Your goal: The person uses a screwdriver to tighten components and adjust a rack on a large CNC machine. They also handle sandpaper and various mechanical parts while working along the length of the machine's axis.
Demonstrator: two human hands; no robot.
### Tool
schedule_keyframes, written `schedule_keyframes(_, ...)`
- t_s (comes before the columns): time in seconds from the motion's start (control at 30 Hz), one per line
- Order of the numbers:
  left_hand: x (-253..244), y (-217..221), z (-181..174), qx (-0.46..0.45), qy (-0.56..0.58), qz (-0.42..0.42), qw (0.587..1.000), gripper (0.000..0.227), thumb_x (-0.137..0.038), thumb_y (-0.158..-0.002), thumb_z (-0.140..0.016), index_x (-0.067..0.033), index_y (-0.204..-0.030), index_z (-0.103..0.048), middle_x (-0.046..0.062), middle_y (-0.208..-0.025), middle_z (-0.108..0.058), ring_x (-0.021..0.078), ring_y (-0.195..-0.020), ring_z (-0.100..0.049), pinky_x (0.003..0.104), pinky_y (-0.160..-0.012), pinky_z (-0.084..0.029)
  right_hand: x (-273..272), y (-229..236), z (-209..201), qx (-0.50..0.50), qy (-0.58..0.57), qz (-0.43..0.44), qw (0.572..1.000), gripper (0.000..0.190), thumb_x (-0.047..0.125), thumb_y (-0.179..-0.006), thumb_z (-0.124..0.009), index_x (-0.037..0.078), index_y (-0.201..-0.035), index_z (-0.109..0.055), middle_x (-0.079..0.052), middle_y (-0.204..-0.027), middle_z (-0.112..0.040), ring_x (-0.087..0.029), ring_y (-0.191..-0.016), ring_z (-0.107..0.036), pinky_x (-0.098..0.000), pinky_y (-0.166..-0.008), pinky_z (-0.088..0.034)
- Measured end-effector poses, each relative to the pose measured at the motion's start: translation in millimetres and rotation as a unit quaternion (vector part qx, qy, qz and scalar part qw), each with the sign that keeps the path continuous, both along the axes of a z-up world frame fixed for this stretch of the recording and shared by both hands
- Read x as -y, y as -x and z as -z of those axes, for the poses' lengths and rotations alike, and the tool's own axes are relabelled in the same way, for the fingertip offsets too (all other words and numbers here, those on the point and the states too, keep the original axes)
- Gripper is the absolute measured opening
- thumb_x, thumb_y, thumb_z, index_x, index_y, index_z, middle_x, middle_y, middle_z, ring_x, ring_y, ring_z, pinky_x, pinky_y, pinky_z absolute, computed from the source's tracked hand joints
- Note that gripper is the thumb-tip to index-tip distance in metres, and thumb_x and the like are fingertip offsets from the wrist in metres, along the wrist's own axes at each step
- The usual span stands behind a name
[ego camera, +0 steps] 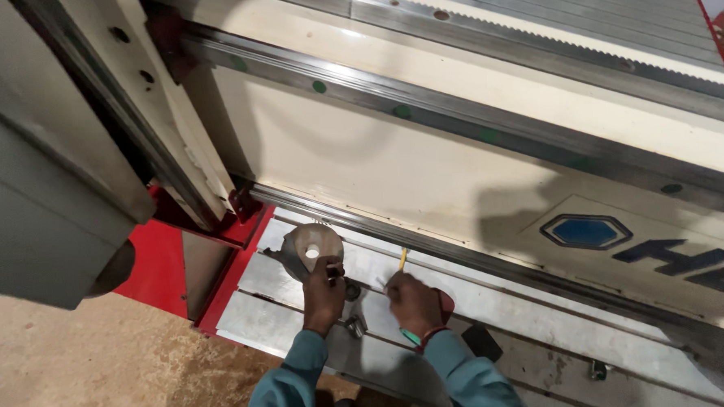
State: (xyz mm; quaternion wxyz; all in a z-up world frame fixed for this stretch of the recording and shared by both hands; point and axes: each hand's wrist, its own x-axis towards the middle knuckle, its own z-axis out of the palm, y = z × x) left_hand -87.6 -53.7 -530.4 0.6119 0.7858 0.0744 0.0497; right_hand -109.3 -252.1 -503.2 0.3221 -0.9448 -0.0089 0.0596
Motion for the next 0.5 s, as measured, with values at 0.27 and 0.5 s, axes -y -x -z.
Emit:
schedule_keyframes(0.27, 4.2, 5.7, -25.0, -0.045, -0.094, 0.024, 0.994, 0.042, 0.005, -0.083, -0.067, -0.0052, -0.123, -0.059, 0.017, -0.117, -0.067, 0.0333, -0.107, -0.067, 0.043, -0.089, -0.055, 132.2, 7.8, 40.4, 0.01, -0.576, 0.255, 0.777, 0.022, 0.018, -0.099, -0.06, -0.001, -0.109, -0.067, -0.009, -0.099, -0.072, -0.021, -0.092, -0.07, -0.0367, -0.088, -0.06)
schedule_keyframes(0.5, 24.8, 13.8, -34.8, 0.194, -0.262, 0.068, 0.943, 0.033, 0.003, -0.071, -0.067, -0.0048, -0.103, -0.07, 0.019, -0.106, -0.066, 0.0404, -0.1, -0.063, 0.051, -0.089, -0.05, 280.9, 115.6, 31.1, 0.066, -0.265, 0.398, 0.876, 0.027, 0.02, -0.098, -0.058, 0.004, -0.117, -0.068, -0.011, -0.082, -0.067, -0.024, -0.063, -0.063, -0.0372, -0.055, -0.056)
